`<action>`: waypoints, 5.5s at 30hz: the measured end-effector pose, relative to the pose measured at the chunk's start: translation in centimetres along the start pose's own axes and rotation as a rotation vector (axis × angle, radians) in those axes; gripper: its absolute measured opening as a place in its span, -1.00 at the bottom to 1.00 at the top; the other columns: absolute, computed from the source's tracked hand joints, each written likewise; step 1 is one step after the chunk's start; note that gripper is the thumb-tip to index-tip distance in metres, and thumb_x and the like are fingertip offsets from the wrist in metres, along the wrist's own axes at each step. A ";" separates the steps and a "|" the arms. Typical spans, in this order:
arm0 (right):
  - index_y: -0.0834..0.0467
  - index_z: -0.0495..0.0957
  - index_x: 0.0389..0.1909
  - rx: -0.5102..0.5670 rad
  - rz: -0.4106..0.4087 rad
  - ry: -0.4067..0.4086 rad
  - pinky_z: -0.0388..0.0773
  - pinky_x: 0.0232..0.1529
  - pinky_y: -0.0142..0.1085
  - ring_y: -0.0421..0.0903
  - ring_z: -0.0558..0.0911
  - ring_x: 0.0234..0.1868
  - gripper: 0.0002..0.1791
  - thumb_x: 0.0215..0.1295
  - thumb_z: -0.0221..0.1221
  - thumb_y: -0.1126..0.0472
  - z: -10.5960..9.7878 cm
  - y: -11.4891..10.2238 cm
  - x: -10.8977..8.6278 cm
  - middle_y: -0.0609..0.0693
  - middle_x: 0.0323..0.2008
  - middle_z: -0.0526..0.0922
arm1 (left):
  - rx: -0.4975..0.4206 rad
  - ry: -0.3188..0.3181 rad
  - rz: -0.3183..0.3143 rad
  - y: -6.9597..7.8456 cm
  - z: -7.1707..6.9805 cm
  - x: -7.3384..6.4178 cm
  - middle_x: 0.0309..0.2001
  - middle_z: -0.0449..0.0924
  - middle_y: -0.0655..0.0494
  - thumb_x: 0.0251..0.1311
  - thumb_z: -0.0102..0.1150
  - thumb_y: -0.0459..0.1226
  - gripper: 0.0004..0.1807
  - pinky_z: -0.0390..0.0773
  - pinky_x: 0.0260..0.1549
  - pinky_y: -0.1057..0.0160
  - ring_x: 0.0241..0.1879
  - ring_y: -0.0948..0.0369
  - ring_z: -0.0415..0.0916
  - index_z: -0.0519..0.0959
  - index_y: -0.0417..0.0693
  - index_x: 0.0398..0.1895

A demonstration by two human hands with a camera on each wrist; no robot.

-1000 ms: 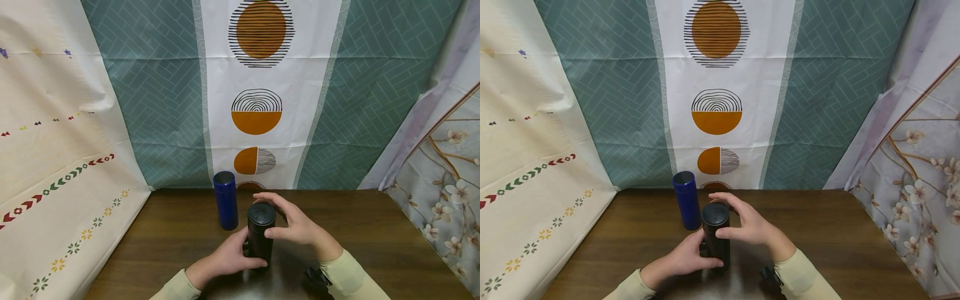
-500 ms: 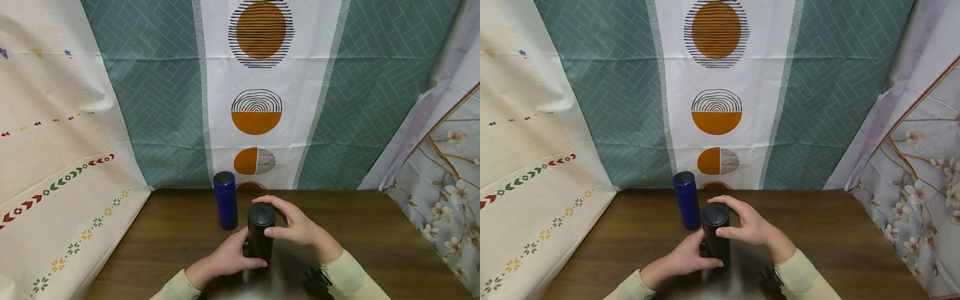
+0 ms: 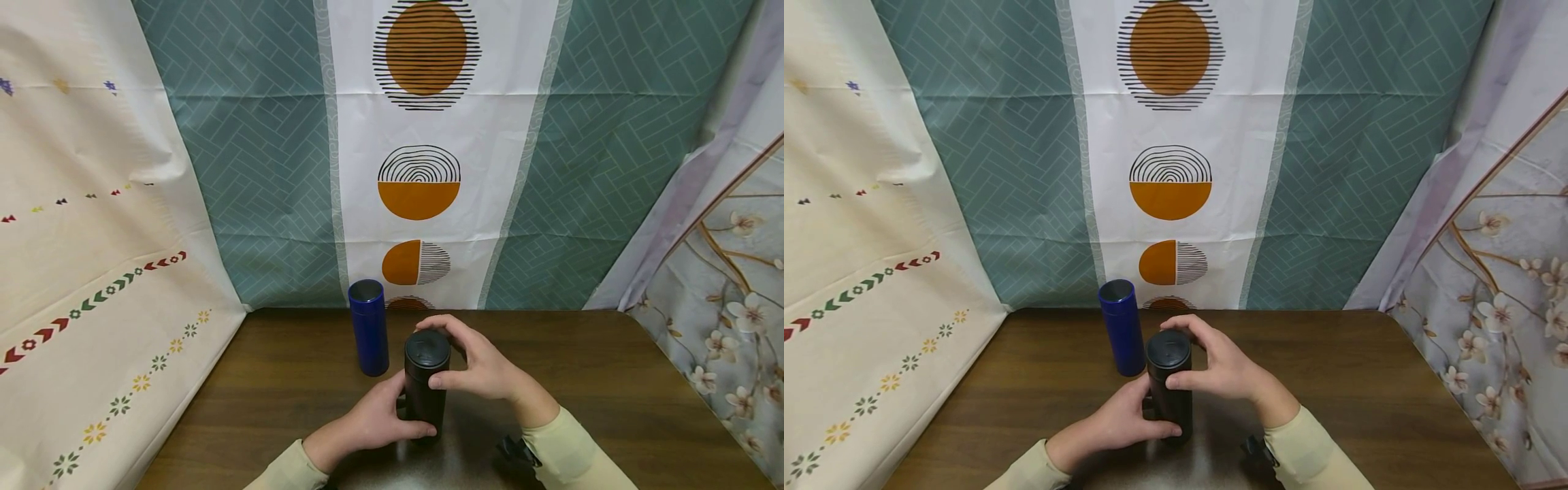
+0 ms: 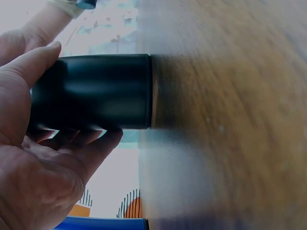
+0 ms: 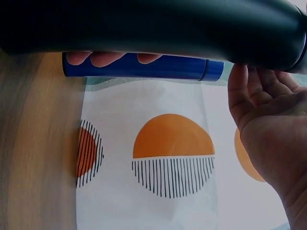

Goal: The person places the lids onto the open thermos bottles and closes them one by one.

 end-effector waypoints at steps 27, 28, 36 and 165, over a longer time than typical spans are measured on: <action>0.04 0.51 0.41 -0.014 -0.011 0.014 0.61 0.29 -0.07 0.15 0.67 0.15 -0.27 0.25 0.57 0.28 -0.1 0.3 0.2 0.03 0.22 0.70 | -0.003 -0.002 -0.003 0.2 -0.1 0.1 0.29 0.67 0.31 0.28 0.66 -0.04 -0.17 0.60 0.34 0.08 0.27 0.26 0.64 0.42 0.36 0.55; 0.04 0.51 0.41 -0.013 -0.006 0.016 0.61 0.29 -0.09 0.13 0.68 0.15 -0.26 0.24 0.58 0.28 -0.1 0.3 0.2 0.02 0.21 0.70 | -0.004 -0.002 -0.004 0.2 -0.1 0.1 0.29 0.67 0.32 0.28 0.66 -0.04 -0.17 0.59 0.34 0.08 0.28 0.26 0.64 0.42 0.37 0.55; 0.06 0.37 0.63 -0.016 -0.009 -0.014 0.49 0.47 -0.12 0.06 0.65 0.34 -0.09 0.29 0.54 0.22 0.1 0.0 0.1 0.00 0.34 0.67 | -0.007 -0.008 -0.005 0.1 -0.1 0.1 0.32 0.66 0.31 0.28 0.66 -0.03 -0.13 0.59 0.35 0.06 0.29 0.26 0.63 0.39 0.39 0.59; 0.12 0.37 0.64 -0.010 -0.077 -0.069 0.47 0.51 -0.04 0.16 0.60 0.42 -0.22 0.43 0.37 0.34 0.4 -0.4 -0.1 0.08 0.45 0.59 | 0.005 -0.002 0.005 0.1 0.0 -0.1 0.29 0.67 0.29 0.29 0.65 -0.03 -0.13 0.62 0.30 0.08 0.27 0.26 0.64 0.38 0.33 0.60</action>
Point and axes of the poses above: each hand's wrist, its own x-axis towards the middle knuckle, its own z-axis out of the palm, y = z × x, the point moved 8 cm from there along x, towards the middle knuckle
